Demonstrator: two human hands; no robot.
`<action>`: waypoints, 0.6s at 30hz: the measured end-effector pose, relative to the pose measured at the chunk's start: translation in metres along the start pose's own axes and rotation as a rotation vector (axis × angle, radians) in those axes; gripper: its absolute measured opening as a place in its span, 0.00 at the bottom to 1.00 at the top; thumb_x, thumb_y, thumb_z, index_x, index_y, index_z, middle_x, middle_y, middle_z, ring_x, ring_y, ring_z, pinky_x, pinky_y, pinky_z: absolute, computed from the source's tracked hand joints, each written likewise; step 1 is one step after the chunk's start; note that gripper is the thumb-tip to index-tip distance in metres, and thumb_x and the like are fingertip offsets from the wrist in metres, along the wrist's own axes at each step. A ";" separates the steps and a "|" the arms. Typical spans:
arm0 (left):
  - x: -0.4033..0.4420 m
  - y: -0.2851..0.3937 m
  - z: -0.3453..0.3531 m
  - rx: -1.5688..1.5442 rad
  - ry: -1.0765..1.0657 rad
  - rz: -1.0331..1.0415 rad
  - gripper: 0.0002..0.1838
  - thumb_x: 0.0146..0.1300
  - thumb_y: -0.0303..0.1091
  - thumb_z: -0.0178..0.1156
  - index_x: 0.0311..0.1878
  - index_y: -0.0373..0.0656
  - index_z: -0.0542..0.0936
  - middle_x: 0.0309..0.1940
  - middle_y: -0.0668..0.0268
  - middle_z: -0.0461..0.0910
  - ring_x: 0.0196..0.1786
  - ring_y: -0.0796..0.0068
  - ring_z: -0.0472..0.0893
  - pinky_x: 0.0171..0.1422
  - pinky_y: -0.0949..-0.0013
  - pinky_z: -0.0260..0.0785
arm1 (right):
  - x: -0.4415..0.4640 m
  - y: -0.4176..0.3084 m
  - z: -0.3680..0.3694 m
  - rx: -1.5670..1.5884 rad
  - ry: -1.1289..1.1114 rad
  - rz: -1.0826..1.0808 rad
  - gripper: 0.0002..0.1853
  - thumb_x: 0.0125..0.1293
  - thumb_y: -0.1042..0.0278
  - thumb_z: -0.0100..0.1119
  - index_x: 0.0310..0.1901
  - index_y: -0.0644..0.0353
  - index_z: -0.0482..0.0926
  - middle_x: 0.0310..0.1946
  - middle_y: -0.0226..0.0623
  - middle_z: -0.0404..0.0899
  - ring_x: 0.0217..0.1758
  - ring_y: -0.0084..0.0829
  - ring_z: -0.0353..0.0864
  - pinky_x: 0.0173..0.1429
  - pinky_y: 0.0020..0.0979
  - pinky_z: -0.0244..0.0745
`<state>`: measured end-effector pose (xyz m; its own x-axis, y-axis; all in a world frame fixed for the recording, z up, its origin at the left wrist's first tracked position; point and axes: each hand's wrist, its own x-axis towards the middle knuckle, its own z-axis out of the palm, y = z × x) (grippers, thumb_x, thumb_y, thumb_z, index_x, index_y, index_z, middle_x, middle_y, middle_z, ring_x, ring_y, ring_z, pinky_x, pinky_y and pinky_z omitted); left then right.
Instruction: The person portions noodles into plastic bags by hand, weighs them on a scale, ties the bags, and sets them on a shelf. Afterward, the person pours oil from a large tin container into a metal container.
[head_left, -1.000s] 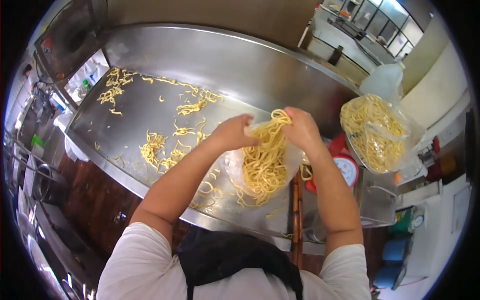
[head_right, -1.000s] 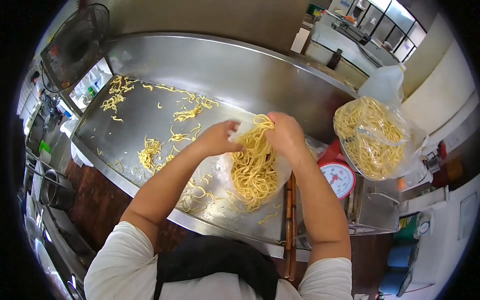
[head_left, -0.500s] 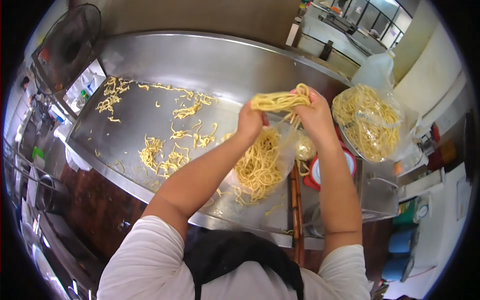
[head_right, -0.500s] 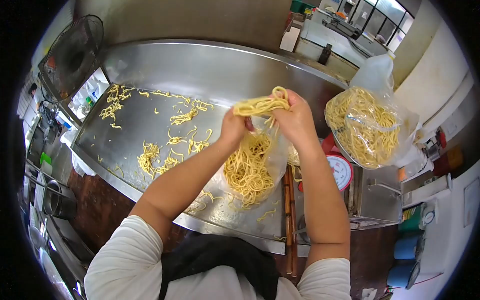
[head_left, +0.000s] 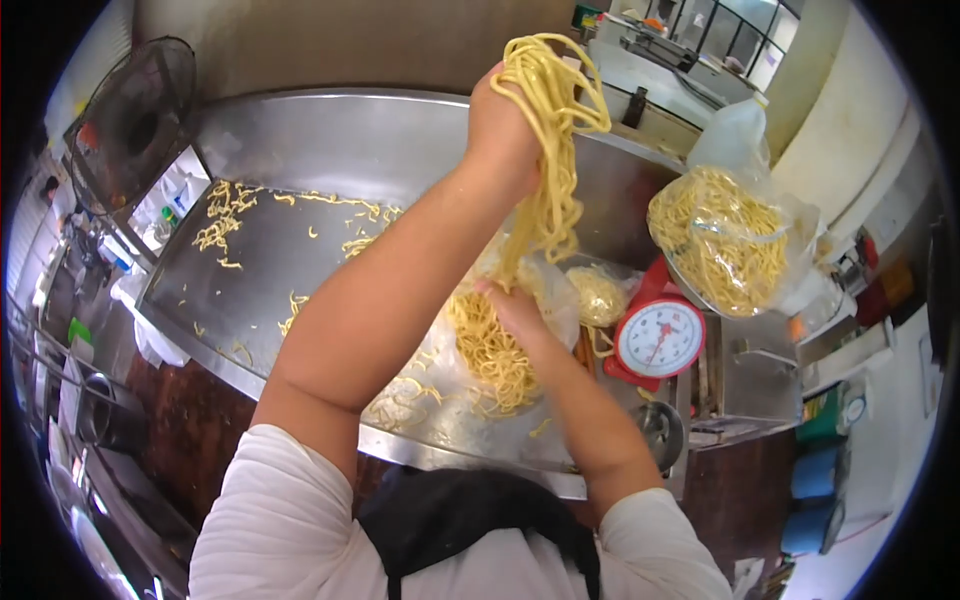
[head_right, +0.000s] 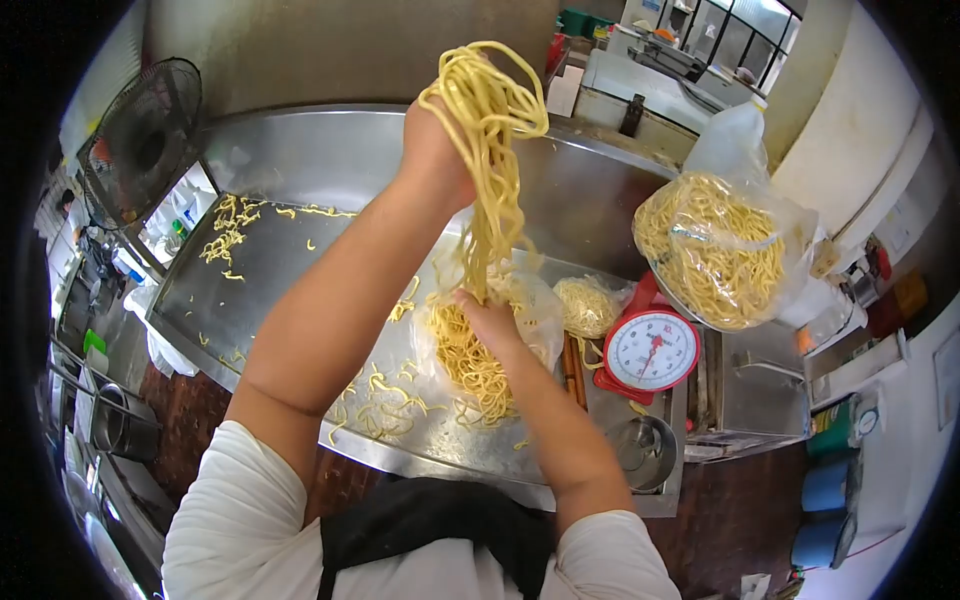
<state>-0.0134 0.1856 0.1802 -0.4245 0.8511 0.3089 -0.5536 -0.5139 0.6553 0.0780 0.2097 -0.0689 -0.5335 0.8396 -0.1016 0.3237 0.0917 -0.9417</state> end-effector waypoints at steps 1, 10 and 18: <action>-0.001 0.003 -0.006 0.005 0.024 -0.022 0.10 0.66 0.41 0.55 0.38 0.45 0.76 0.28 0.66 0.76 0.26 0.71 0.75 0.27 0.65 0.68 | -0.008 0.005 0.003 -0.008 0.075 0.028 0.14 0.63 0.62 0.60 0.45 0.64 0.78 0.33 0.38 0.81 0.35 0.31 0.79 0.40 0.31 0.74; -0.027 -0.070 -0.160 0.084 -0.090 -0.466 0.18 0.68 0.47 0.50 0.53 0.46 0.77 0.41 0.64 0.80 0.41 0.73 0.80 0.44 0.66 0.76 | 0.026 -0.013 -0.048 -0.033 0.244 -0.529 0.11 0.67 0.69 0.52 0.42 0.67 0.80 0.28 0.35 0.80 0.33 0.26 0.78 0.36 0.28 0.71; -0.067 -0.115 -0.144 0.124 -0.109 -0.421 0.15 0.69 0.40 0.51 0.51 0.40 0.77 0.42 0.67 0.80 0.43 0.76 0.81 0.45 0.72 0.76 | 0.009 -0.135 -0.044 0.704 0.063 -0.088 0.14 0.66 0.56 0.58 0.26 0.54 0.76 0.18 0.25 0.69 0.24 0.21 0.69 0.30 0.23 0.65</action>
<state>-0.0245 0.1726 -0.0146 -0.0992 0.9930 0.0644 -0.5687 -0.1097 0.8152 0.0639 0.2281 0.0712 -0.4813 0.8764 -0.0168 -0.3115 -0.1889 -0.9313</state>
